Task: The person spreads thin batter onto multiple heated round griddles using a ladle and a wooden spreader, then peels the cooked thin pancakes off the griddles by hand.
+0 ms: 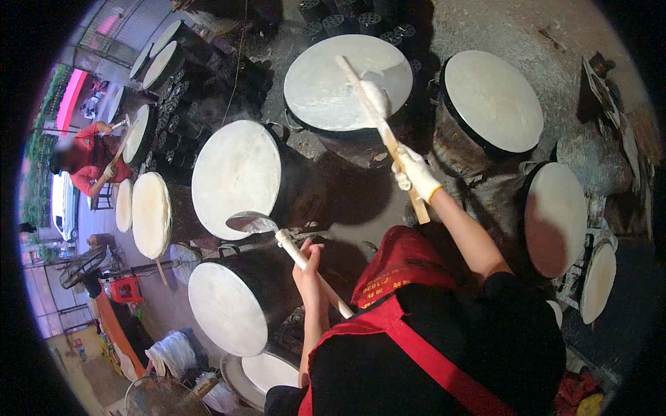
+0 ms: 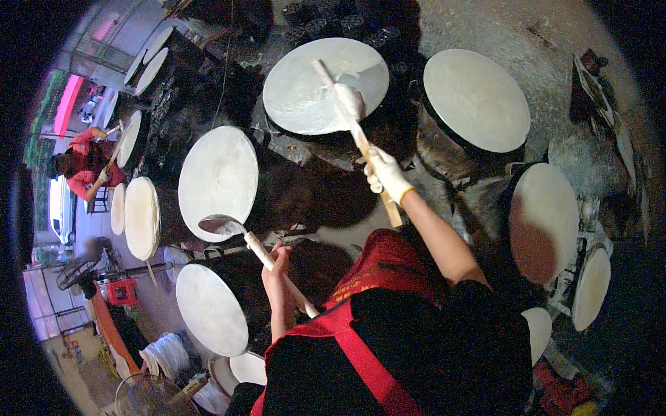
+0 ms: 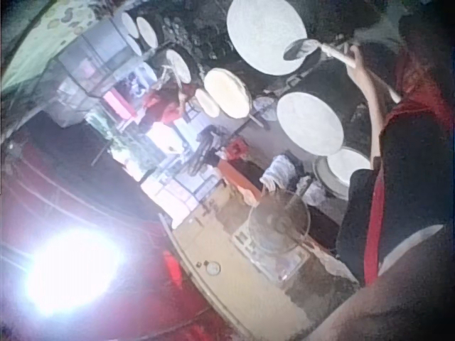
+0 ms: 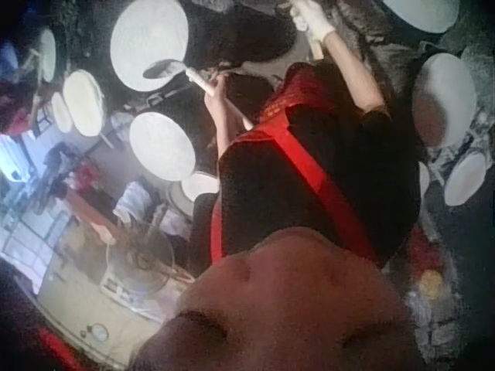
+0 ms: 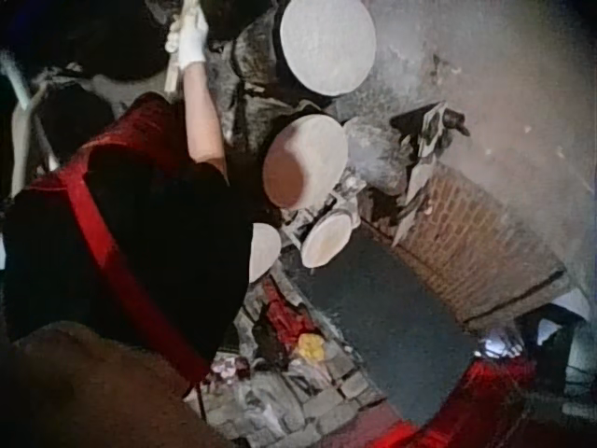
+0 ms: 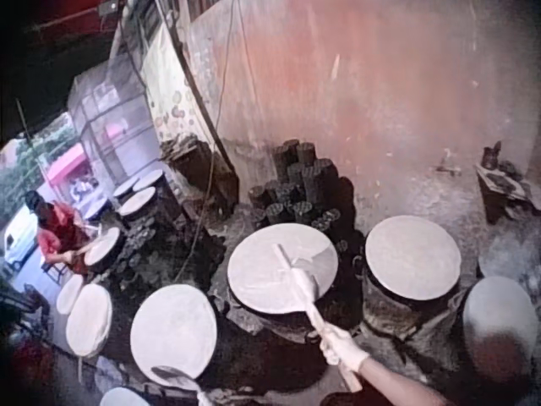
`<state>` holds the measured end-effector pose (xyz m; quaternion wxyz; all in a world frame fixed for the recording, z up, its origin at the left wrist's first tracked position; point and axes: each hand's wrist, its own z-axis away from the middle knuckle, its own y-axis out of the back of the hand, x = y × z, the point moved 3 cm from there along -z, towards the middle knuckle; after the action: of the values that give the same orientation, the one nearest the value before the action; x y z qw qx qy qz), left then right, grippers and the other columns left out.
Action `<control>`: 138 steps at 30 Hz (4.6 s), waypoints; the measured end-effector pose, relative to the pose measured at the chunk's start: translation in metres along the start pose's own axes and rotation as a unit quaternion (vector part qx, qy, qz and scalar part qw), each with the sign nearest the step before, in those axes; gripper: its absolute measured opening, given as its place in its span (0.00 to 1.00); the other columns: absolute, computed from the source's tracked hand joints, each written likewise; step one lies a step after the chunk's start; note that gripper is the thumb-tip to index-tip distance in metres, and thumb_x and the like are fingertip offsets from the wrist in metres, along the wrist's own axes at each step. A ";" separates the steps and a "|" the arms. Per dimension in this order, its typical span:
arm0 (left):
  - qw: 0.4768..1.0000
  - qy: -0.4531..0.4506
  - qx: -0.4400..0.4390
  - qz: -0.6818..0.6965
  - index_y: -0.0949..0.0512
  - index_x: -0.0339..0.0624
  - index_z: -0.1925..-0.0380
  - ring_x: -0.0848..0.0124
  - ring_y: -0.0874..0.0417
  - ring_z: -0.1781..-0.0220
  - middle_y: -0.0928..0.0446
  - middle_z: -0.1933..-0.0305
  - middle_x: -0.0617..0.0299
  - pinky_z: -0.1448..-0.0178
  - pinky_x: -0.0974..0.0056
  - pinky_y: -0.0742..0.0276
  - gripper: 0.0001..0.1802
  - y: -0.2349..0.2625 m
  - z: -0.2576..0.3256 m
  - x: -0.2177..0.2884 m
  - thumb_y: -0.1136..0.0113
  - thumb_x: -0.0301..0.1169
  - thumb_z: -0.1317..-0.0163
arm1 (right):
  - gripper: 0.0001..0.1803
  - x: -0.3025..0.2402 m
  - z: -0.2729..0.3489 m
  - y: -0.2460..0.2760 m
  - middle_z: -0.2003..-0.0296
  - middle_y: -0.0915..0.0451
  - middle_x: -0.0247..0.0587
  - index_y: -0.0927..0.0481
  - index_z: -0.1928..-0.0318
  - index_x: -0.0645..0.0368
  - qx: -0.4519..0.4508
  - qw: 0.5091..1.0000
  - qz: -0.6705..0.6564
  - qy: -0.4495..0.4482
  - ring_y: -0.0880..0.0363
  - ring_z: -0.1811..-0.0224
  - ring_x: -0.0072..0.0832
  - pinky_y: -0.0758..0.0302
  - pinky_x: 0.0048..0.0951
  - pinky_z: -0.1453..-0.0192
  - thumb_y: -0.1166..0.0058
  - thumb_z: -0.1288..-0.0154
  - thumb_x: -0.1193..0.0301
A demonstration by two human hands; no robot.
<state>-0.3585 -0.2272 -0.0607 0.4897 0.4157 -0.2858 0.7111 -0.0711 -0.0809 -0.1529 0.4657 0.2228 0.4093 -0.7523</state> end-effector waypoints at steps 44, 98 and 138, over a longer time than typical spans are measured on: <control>0.938 0.174 -0.211 0.212 0.32 0.37 0.54 0.82 0.41 0.80 0.38 0.75 0.68 0.86 0.80 0.46 0.13 -0.141 -0.032 0.051 0.54 0.36 0.30 | 0.19 -0.063 -0.068 0.074 0.84 0.36 0.18 0.25 0.42 0.46 0.127 0.942 0.143 0.274 0.44 0.89 0.10 0.45 0.17 0.88 0.49 0.33 0.67; 0.778 0.333 -0.118 0.519 0.32 0.35 0.58 0.83 0.45 0.85 0.41 0.78 0.67 0.89 0.79 0.47 0.19 -0.108 -0.036 0.059 0.51 0.43 0.31 | 0.22 -0.064 0.023 -0.045 0.76 0.21 0.52 0.29 0.43 0.51 -0.196 0.784 0.509 0.298 0.19 0.76 0.43 0.24 0.39 0.72 0.56 0.32 0.55; 0.899 0.334 -0.233 0.158 0.31 0.37 0.50 0.85 0.44 0.83 0.39 0.75 0.69 0.85 0.79 0.50 0.14 -0.028 -0.190 0.163 0.53 0.28 0.34 | 0.34 -0.095 0.013 -0.224 0.54 0.21 0.53 0.27 0.43 0.61 -0.257 0.759 0.594 0.073 0.21 0.54 0.45 0.27 0.39 0.49 0.50 0.38 0.47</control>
<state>-0.4197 0.0124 -0.0114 0.5203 -0.0234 -0.3253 0.7893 -0.2234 0.0098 0.0137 0.8277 0.3472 0.4054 -0.1732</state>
